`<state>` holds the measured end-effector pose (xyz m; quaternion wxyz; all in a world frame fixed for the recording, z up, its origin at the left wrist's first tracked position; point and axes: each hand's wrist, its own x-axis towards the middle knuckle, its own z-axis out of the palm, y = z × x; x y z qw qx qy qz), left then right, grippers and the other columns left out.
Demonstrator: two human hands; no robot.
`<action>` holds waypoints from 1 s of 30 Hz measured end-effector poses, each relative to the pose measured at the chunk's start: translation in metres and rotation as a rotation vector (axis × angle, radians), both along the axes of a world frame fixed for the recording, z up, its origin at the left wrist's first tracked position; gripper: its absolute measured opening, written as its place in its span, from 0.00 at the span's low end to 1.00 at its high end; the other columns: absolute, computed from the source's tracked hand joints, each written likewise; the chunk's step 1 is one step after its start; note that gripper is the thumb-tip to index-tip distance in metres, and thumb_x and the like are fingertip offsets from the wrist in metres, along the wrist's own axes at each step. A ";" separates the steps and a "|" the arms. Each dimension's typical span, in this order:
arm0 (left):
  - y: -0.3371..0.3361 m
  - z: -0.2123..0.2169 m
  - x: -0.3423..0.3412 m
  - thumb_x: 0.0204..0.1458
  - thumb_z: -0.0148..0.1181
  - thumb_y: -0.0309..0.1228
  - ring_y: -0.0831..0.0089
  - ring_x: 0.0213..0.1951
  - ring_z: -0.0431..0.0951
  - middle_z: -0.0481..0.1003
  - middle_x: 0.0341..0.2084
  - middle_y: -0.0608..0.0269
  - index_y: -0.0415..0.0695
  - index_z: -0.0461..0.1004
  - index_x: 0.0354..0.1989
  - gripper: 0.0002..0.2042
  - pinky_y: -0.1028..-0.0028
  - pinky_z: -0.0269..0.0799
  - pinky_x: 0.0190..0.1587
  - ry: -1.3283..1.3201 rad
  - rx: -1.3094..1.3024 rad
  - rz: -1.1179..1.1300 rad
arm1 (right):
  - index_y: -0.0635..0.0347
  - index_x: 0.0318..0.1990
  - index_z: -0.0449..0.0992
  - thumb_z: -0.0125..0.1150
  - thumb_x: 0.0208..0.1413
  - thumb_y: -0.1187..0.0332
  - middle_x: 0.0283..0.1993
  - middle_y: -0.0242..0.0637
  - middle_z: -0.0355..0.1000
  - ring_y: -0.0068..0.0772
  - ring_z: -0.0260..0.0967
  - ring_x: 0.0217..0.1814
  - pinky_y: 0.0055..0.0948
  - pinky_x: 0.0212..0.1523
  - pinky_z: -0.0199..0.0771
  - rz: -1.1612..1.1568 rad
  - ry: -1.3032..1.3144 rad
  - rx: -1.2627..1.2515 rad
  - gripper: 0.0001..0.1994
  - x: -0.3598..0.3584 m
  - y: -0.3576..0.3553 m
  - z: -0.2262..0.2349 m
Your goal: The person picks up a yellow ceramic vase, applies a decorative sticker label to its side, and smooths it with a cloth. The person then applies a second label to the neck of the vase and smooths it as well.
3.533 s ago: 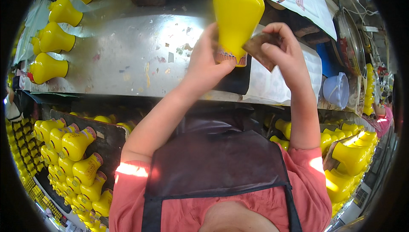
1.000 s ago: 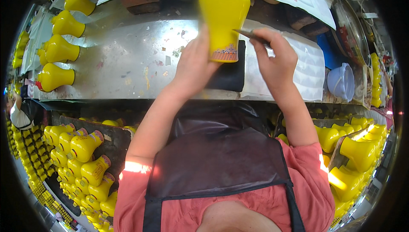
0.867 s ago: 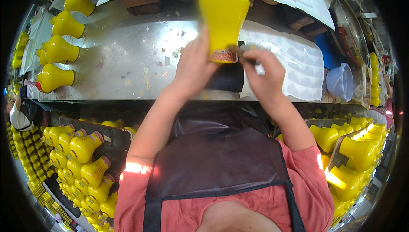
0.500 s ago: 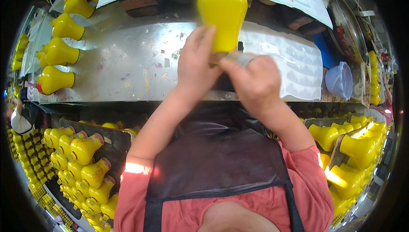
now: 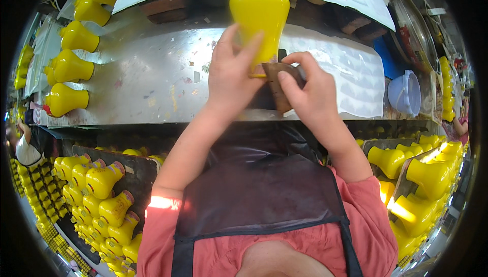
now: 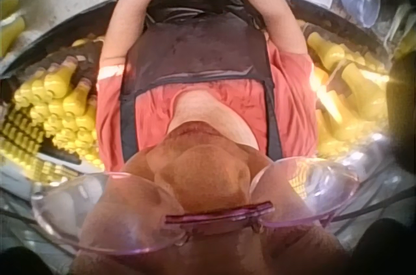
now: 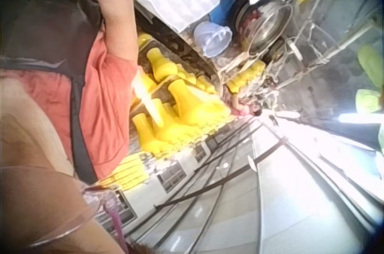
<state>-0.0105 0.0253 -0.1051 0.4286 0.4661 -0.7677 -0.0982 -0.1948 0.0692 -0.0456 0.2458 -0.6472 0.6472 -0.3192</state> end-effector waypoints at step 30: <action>-0.001 0.005 0.005 0.46 0.74 0.16 0.62 0.59 0.79 0.68 0.68 0.48 0.48 0.58 0.78 0.48 0.68 0.77 0.59 0.190 0.281 -0.111 | 0.55 0.49 0.77 0.65 0.61 0.64 0.31 0.45 0.78 0.45 0.77 0.31 0.36 0.33 0.75 0.031 -0.097 -0.016 0.12 -0.011 -0.005 -0.018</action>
